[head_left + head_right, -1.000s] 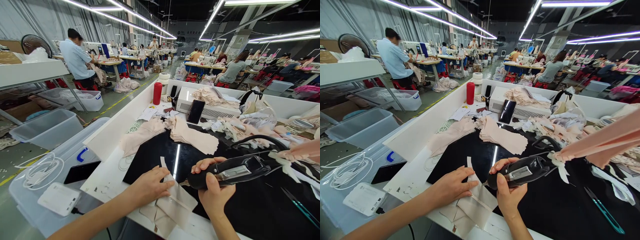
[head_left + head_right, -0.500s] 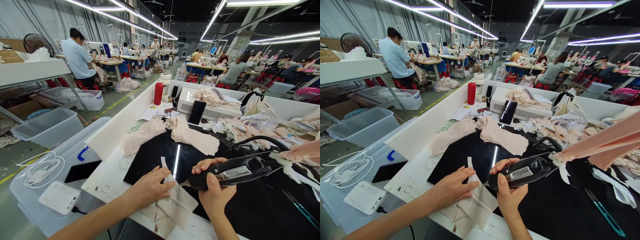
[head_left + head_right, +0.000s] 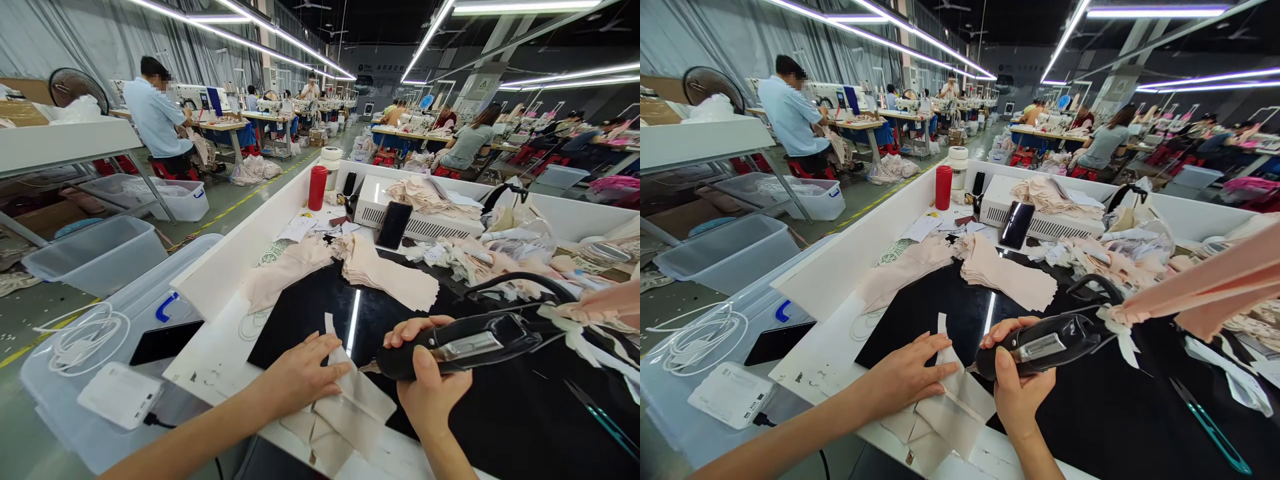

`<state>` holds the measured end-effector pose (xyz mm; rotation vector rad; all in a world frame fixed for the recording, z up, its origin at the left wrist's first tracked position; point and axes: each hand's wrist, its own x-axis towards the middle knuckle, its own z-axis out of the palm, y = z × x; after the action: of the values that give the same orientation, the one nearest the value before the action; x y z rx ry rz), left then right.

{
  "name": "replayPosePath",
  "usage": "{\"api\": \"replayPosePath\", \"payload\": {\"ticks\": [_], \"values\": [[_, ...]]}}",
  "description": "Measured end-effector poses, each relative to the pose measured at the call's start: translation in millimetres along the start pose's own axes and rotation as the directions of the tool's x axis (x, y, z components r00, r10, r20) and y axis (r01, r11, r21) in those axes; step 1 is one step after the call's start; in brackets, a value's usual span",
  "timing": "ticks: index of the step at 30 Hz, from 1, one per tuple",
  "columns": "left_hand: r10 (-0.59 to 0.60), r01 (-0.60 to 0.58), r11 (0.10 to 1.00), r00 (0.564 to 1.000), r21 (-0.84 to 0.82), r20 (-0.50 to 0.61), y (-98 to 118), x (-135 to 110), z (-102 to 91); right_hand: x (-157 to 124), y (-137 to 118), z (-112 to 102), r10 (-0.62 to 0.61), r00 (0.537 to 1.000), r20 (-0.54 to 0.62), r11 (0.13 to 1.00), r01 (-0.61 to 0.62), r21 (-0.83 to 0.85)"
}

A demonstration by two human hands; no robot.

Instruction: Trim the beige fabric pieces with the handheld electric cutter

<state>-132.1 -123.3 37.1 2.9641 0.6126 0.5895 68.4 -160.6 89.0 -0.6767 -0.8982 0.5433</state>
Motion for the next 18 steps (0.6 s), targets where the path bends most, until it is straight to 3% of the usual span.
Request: {"api": "replayPosePath", "payload": {"ticks": [18], "values": [[0.002, -0.002, 1.0, 1.0, -0.001, -0.023, -1.2, -1.2, 2.5, 6.4, 5.5, 8.0, -0.014, 1.0, -0.016, 0.999, 0.014, 0.034]]}}
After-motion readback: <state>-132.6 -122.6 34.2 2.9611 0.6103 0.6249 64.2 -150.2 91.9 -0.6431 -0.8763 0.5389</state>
